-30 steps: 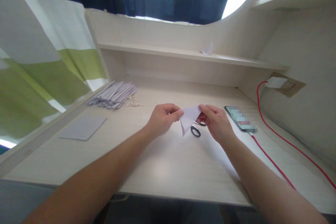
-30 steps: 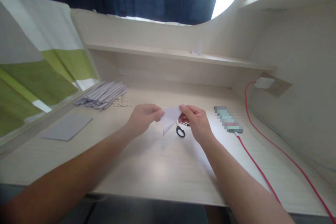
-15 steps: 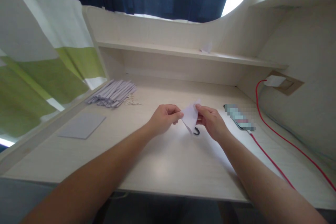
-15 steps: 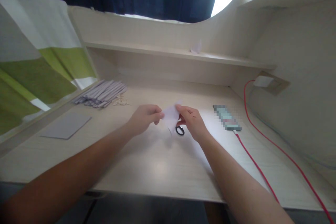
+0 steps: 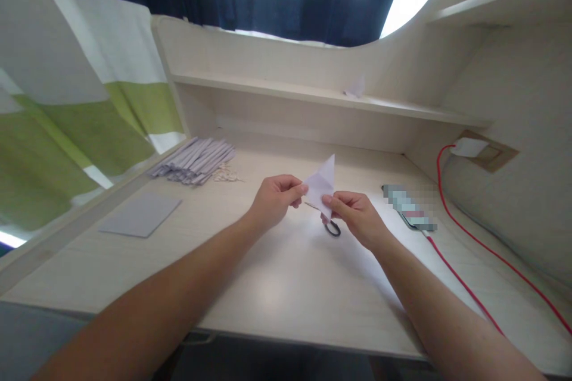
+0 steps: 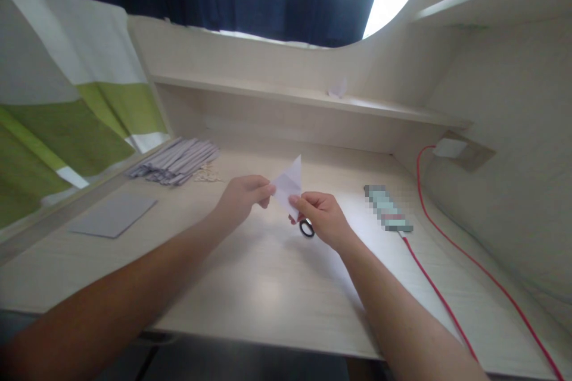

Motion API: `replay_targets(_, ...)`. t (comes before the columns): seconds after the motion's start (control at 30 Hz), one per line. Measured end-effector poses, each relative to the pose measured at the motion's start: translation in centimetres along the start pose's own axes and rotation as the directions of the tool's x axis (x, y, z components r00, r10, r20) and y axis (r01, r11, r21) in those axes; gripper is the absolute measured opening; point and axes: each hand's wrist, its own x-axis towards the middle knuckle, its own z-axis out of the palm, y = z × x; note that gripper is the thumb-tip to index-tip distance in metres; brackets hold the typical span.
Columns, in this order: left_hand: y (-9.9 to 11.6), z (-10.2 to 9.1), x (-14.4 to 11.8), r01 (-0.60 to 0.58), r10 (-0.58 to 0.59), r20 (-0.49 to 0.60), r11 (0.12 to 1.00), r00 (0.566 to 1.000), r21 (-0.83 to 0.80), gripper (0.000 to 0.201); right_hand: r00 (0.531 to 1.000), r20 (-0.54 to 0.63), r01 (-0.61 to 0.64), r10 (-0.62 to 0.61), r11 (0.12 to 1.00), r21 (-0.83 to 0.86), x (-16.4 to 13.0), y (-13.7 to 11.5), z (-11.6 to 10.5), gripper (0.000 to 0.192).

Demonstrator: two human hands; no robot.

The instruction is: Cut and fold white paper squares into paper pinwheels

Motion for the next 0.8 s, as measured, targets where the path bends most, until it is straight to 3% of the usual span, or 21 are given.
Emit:
replay_targets(0.17, -0.26, -0.1, 0.13, -0.011, 0.009, -0.039, 0.999, 0.999, -0.046, 0.026, 0.999, -0.001, -0.035, 0.035, 0.999, -0.008, -0.09, -0.68, -0.11, 0.042)
replay_targets(0.67, -0.32, -0.37, 0.27, -0.035, 0.026, -0.083, 0.994, 0.996, -0.104, 0.025, 0.997, -0.031, 0.062, -0.064, 0.995, -0.081, -0.21, -0.46, -0.09, 0.038)
replay_targets(0.8, -0.23, -0.33, 0.22, -0.032, 0.024, -0.087, 0.995, 0.996, -0.099, 0.027, 0.999, 0.034, 0.046, -0.043, 0.993, -0.11, -0.21, -0.31, -0.32, 0.04)
